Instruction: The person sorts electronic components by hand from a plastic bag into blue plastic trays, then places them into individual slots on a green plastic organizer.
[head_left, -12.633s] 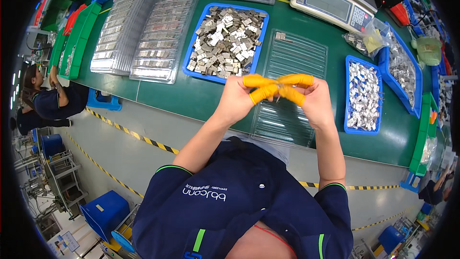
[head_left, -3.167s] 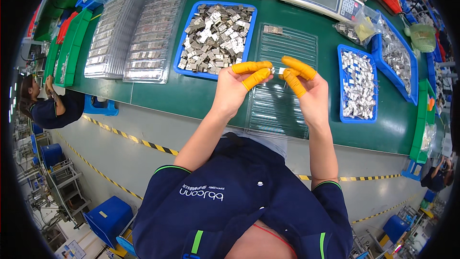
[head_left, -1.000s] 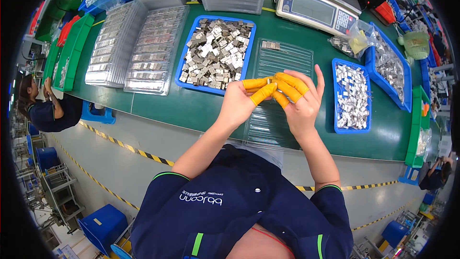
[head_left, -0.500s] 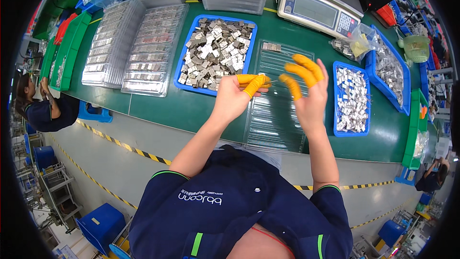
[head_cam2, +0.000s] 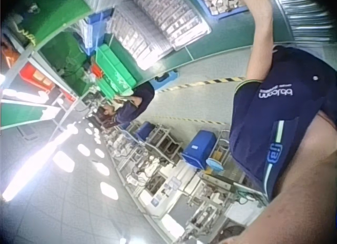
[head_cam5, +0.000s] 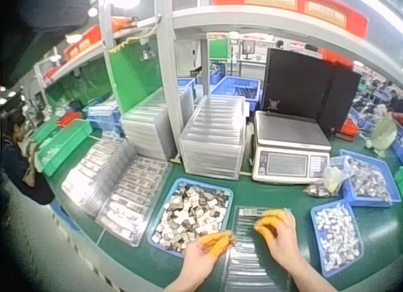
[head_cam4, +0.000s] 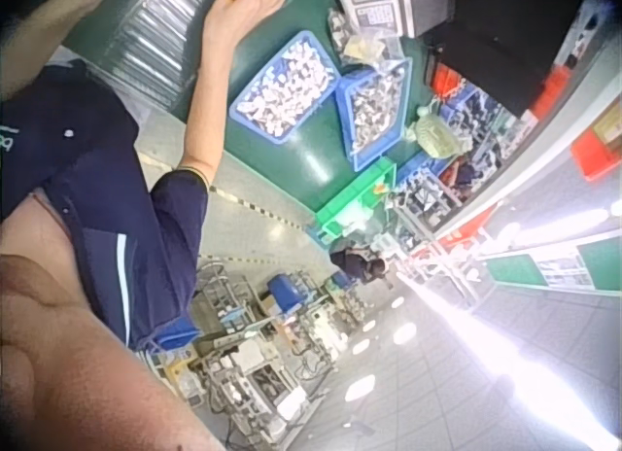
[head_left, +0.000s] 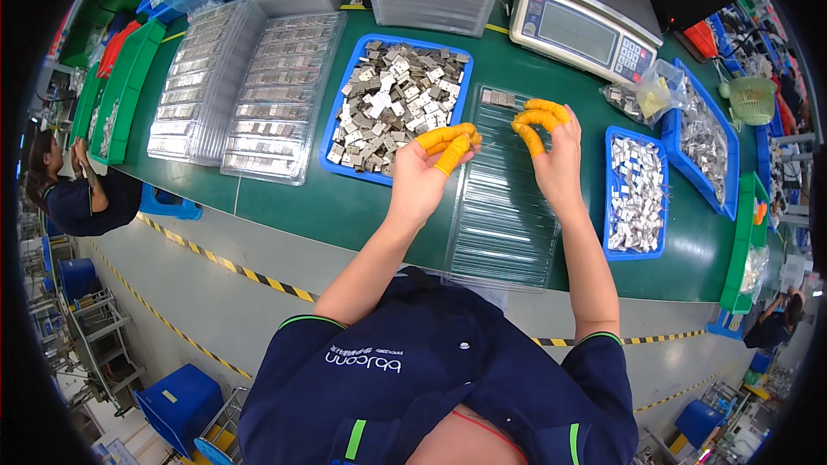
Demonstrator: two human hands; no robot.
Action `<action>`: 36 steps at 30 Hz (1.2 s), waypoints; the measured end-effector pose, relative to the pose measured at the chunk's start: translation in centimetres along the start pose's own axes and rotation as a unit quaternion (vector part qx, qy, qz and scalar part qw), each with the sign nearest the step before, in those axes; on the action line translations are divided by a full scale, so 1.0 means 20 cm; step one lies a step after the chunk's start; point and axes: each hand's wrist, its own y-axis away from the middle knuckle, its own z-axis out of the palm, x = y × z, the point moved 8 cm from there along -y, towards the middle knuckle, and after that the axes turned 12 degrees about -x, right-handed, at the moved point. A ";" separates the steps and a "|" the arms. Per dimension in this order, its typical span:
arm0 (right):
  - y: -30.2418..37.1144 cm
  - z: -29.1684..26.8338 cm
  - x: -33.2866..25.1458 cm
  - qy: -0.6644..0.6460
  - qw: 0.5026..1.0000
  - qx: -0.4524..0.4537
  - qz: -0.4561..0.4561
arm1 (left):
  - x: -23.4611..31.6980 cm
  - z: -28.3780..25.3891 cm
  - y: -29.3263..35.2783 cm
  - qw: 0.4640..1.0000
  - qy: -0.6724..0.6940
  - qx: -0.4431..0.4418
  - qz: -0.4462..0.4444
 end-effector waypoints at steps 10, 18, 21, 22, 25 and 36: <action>0.07 -0.02 -0.29 -0.010 0.989 -0.008 -0.145 | -0.01 0.00 0.00 1.000 -0.020 0.017 0.002; 0.08 -0.06 -0.31 -0.004 0.991 -0.007 -0.135 | 0.02 0.04 -0.01 0.999 -0.002 0.025 0.023; 0.08 -0.07 -0.33 0.007 0.989 0.002 -0.148 | 0.03 0.04 -0.01 0.999 -0.015 0.034 0.012; 0.08 -0.06 -0.33 0.021 0.989 -0.004 -0.144 | 0.03 0.05 -0.01 0.999 -0.026 0.034 0.006; 0.04 -0.07 -0.25 0.033 0.992 0.016 -0.122 | 0.05 0.06 -0.03 0.998 0.006 0.025 0.053; -0.09 0.01 0.08 0.209 0.978 0.016 -0.010 | 0.33 0.01 0.13 0.838 -0.479 0.128 0.228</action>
